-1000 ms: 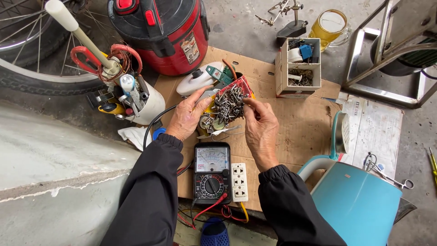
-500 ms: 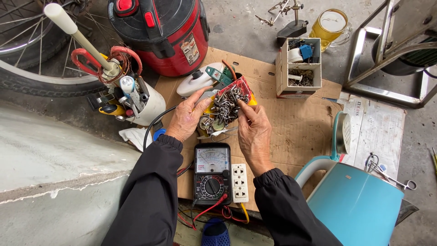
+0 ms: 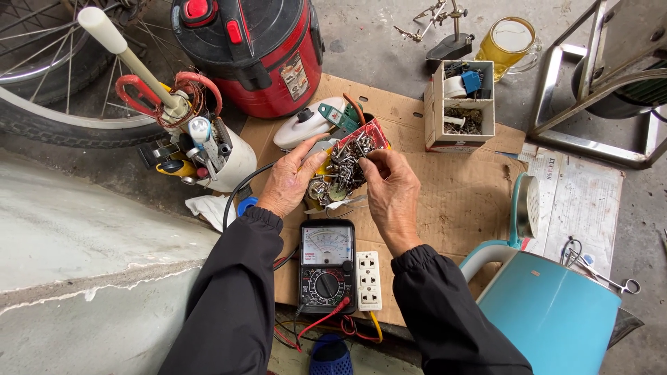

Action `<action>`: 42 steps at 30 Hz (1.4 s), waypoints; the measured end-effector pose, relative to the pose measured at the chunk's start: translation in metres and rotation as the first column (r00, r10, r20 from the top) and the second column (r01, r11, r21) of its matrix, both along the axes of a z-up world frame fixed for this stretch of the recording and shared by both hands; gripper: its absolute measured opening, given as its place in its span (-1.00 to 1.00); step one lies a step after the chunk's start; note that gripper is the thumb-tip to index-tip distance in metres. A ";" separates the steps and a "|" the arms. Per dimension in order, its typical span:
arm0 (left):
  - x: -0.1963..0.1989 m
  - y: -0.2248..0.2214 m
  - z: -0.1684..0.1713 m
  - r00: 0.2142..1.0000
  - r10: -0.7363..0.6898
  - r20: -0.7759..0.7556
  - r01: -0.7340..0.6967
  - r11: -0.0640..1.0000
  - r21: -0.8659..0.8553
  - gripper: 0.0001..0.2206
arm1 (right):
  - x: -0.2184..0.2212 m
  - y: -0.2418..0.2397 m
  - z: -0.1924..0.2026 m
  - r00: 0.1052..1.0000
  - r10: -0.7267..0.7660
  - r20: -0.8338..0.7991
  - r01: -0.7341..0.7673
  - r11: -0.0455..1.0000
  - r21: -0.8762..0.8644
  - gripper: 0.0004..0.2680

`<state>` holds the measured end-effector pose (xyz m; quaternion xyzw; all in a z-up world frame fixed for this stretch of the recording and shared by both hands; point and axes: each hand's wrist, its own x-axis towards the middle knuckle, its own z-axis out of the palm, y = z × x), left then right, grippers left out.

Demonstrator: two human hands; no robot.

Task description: Reassembling the lid and internal components of an electric kettle and testing it with a multimeter.

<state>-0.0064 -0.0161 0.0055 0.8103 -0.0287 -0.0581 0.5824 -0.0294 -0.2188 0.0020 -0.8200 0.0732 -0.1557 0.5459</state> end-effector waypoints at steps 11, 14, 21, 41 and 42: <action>0.000 0.000 -0.001 1.000 0.009 0.019 -0.009 1.000 -0.007 -0.54 | 0.007 -0.008 0.006 0.996 -0.010 -0.088 0.022 0.991 0.131 -0.93; 0.000 0.000 0.001 1.000 0.006 0.025 -0.006 1.000 -0.008 -0.55 | 0.015 -0.010 0.001 0.995 -0.025 -0.100 0.045 0.977 0.209 -0.93; 0.000 0.000 0.000 1.000 -0.002 0.028 0.002 1.000 -0.006 -0.55 | 0.017 -0.012 0.000 0.992 -0.015 -0.124 0.037 0.983 0.178 -0.93; 0.003 -0.001 0.002 1.000 0.002 0.006 -0.002 1.000 0.000 -0.54 | -0.025 0.008 0.017 0.986 0.129 0.106 -0.108 0.976 -0.190 -0.83; 0.002 -0.001 0.003 1.000 0.006 0.011 -0.006 1.000 -0.005 -0.54 | -0.026 0.010 0.019 0.984 0.149 0.093 -0.131 0.976 -0.176 -0.82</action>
